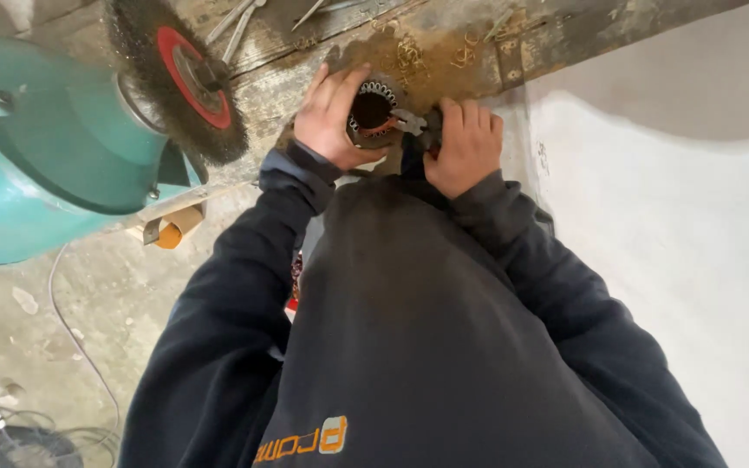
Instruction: Stripping copper wire from an electric motor stator using pliers and a screwdriver.
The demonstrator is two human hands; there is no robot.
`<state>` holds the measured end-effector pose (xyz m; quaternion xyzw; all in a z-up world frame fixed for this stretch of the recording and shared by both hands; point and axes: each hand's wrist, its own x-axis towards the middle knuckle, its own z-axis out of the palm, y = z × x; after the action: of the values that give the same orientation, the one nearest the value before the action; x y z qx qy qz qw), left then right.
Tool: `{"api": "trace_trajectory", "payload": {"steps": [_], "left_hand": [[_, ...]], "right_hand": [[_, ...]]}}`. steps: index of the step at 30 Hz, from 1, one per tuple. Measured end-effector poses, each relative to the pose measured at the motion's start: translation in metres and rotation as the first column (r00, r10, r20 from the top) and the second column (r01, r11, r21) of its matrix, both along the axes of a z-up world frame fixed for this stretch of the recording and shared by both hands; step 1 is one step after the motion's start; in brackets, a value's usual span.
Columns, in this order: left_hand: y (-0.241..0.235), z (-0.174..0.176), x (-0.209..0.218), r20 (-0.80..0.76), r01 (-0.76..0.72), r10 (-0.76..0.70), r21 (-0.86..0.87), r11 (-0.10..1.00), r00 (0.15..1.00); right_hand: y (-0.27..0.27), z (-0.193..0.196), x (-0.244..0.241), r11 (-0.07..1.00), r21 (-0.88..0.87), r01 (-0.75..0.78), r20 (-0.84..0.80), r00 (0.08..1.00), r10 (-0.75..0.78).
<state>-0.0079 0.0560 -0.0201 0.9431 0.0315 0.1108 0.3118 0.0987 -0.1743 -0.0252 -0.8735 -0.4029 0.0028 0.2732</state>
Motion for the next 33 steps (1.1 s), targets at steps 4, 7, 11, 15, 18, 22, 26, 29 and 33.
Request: {"api": "trace_trajectory", "payload": {"steps": [4, 7, 11, 15, 18, 22, 26, 29, 33], "left_hand": [[-0.037, -0.004, 0.0, 0.104, -0.264, 0.259, 0.043, 0.964, 0.96], [-0.071, -0.014, 0.01, 0.105, -0.516, 0.516, -0.026, 0.856, 0.85], [-0.065, -0.009, 0.001, 0.031, -0.577, 0.583, -0.11, 0.809, 0.812], [-0.017, 0.001, -0.001, -0.061, -0.228, 0.227, -0.013, 0.973, 0.972], [0.011, 0.006, 0.011, -0.062, 0.027, -0.025, 0.041, 0.999, 0.998], [0.012, -0.003, 0.008, -0.046, 0.116, -0.117, -0.029, 0.993, 0.992], [-0.003, 0.006, 0.004, -0.005, 0.058, -0.058, 0.015, 0.998, 0.998], [-0.007, 0.007, 0.004, 0.043, 0.027, -0.03, 0.072, 0.997, 0.999], [-0.008, 0.006, 0.004, 0.053, 0.006, -0.011, 0.087, 0.996, 0.999]], "right_hand": [[-0.016, 0.021, 0.006, 0.991, -0.134, -0.006, -0.101, 0.995, -0.008], [-0.029, 0.032, -0.001, 0.983, -0.18, -0.024, -0.212, 0.977, -0.015], [-0.026, 0.04, -0.007, 0.984, -0.177, -0.029, -0.17, 0.985, -0.001], [-0.017, 0.038, -0.006, 0.987, -0.155, -0.041, -0.035, 0.999, 0.036], [-0.01, 0.045, -0.003, 0.985, -0.15, -0.082, 0.032, 0.996, 0.088], [-0.012, 0.047, 0.001, 0.975, -0.185, -0.125, 0.085, 0.986, 0.143], [-0.02, 0.049, 0.006, 0.975, -0.175, -0.14, 0.079, 0.985, 0.155], [-0.021, 0.055, 0.01, 0.97, -0.173, -0.174, 0.096, 0.977, 0.192], [-0.016, 0.059, 0.008, 0.958, -0.195, -0.212, 0.064, 0.972, 0.228]]}}
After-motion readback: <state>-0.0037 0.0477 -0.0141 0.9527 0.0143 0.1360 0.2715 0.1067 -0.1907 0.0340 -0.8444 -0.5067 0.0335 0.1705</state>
